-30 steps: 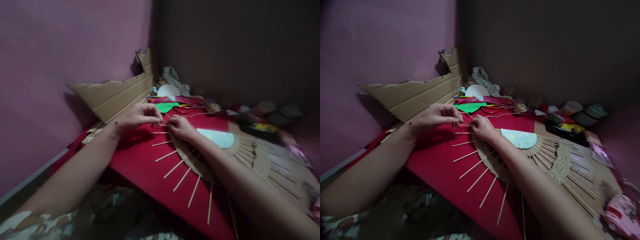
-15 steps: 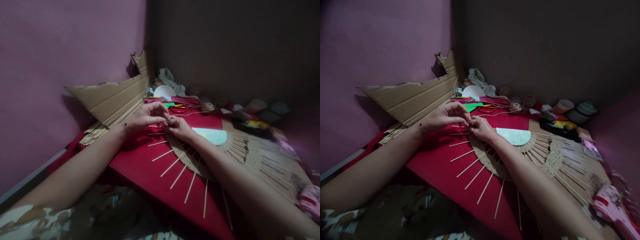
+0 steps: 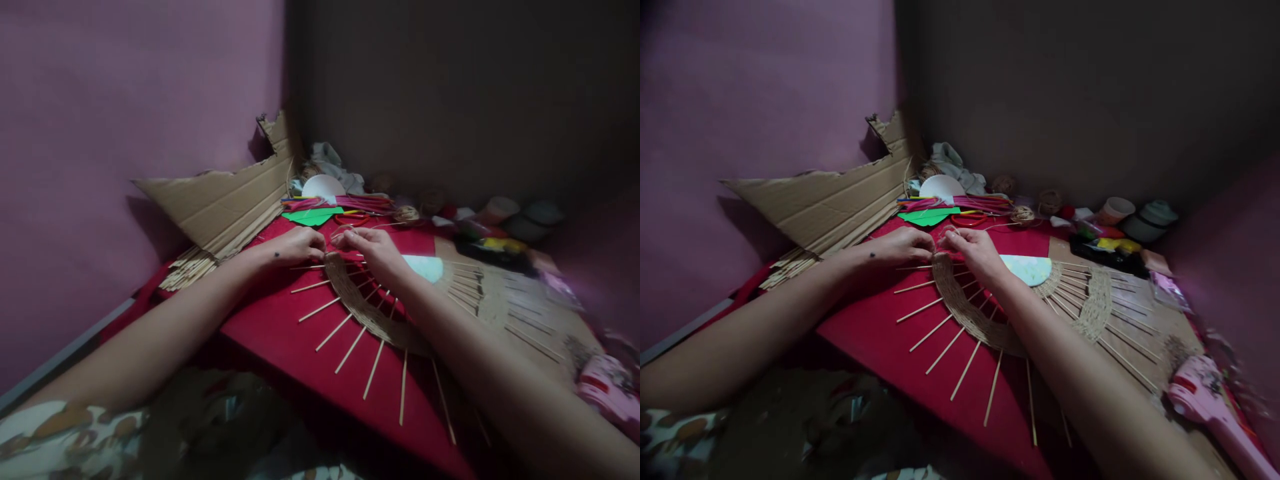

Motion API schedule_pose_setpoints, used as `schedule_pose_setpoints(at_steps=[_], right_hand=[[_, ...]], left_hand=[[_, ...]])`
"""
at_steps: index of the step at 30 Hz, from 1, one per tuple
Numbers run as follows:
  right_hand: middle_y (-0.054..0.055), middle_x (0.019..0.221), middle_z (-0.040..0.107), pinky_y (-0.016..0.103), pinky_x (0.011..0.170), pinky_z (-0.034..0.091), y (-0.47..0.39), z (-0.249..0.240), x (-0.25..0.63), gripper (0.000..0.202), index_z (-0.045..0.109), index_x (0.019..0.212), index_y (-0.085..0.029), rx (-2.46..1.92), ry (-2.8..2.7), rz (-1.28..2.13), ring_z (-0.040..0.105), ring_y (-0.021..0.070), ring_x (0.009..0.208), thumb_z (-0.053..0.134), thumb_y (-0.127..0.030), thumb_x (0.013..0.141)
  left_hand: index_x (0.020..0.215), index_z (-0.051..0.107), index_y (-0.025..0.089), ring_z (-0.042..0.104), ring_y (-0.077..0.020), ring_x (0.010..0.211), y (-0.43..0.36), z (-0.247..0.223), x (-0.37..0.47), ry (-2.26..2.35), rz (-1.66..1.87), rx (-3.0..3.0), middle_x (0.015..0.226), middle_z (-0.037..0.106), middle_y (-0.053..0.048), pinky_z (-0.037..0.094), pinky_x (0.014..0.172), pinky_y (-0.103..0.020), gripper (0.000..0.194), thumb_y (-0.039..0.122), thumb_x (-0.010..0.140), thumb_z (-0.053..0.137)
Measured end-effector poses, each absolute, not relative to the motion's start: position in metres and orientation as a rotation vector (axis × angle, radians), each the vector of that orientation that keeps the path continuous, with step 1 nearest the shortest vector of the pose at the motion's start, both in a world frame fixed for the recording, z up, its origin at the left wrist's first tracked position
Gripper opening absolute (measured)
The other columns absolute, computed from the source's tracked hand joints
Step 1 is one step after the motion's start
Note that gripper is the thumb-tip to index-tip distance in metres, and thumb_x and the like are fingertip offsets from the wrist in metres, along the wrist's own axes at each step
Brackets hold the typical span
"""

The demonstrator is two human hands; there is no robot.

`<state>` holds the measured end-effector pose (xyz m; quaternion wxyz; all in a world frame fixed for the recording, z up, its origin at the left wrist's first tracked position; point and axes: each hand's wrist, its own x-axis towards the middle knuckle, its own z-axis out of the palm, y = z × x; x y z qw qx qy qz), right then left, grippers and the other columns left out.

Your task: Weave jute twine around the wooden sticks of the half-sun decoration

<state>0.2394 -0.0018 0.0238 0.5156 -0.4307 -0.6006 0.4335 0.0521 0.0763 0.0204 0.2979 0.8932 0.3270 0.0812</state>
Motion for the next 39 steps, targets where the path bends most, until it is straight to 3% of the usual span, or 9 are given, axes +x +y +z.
schedule_pose_setpoints(at_steps=[9, 19, 28, 35, 39], right_hand=[[0.004, 0.078, 0.072, 0.037, 0.085, 0.050, -0.032, 0.046, 0.265, 0.023, 0.063, 0.072, -0.019, -0.818, -1.035, 1.271, 0.067, 0.0161, 0.076, 0.069, -0.040, 0.077], [0.007, 0.068, 0.071, 0.030, 0.066, 0.054, -0.060, 0.026, 0.241, 0.024, 0.065, 0.078, -0.015, -0.997, -0.998, 1.470, 0.066, 0.0144, 0.062, 0.066, -0.038, 0.080], [0.007, 0.070, 0.071, 0.033, 0.068, 0.055, -0.064, 0.021, 0.239, 0.017, 0.064, 0.077, -0.017, -1.071, -0.996, 1.544, 0.065, 0.0152, 0.062, 0.064, -0.033, 0.079], [0.007, 0.072, 0.071, 0.029, 0.065, 0.052, -0.067, 0.031, 0.232, 0.021, 0.066, 0.076, -0.015, -1.070, -1.070, 1.492, 0.066, 0.0154, 0.065, 0.070, -0.036, 0.073], [0.006, 0.073, 0.069, 0.033, 0.074, 0.052, -0.065, 0.039, 0.225, 0.021, 0.066, 0.075, -0.015, -0.981, -1.079, 1.508, 0.065, 0.0155, 0.070, 0.069, -0.035, 0.072]], left_hand=[[0.072, 0.065, 0.013, 0.049, -0.0134, 0.062, 0.075, 0.023, 0.057, 0.958, 0.298, 2.273, 0.063, 0.058, 0.000, 0.032, 0.058, -0.025, 0.025, 0.038, 0.069, 0.061], [0.075, 0.068, 0.014, 0.054, -0.0138, 0.065, 0.074, 0.015, 0.052, 0.927, 0.432, 2.345, 0.068, 0.064, -0.002, 0.038, 0.062, -0.024, 0.029, 0.041, 0.071, 0.060], [0.088, 0.069, 0.017, 0.059, -0.0172, 0.084, 0.065, 0.027, 0.035, 0.929, 0.555, 2.407, 0.089, 0.067, -0.003, 0.045, 0.076, -0.027, 0.022, 0.028, 0.070, 0.064], [0.105, 0.068, 0.021, 0.057, -0.0167, 0.089, 0.024, 0.029, 0.028, 0.681, 0.539, 2.555, 0.093, 0.061, -0.005, 0.045, 0.081, -0.029, 0.025, 0.029, 0.084, 0.059], [0.103, 0.067, 0.021, 0.055, -0.0182, 0.095, 0.006, 0.020, 0.028, 0.634, 0.573, 2.683, 0.098, 0.060, -0.006, 0.045, 0.087, -0.032, 0.020, 0.027, 0.089, 0.054]])
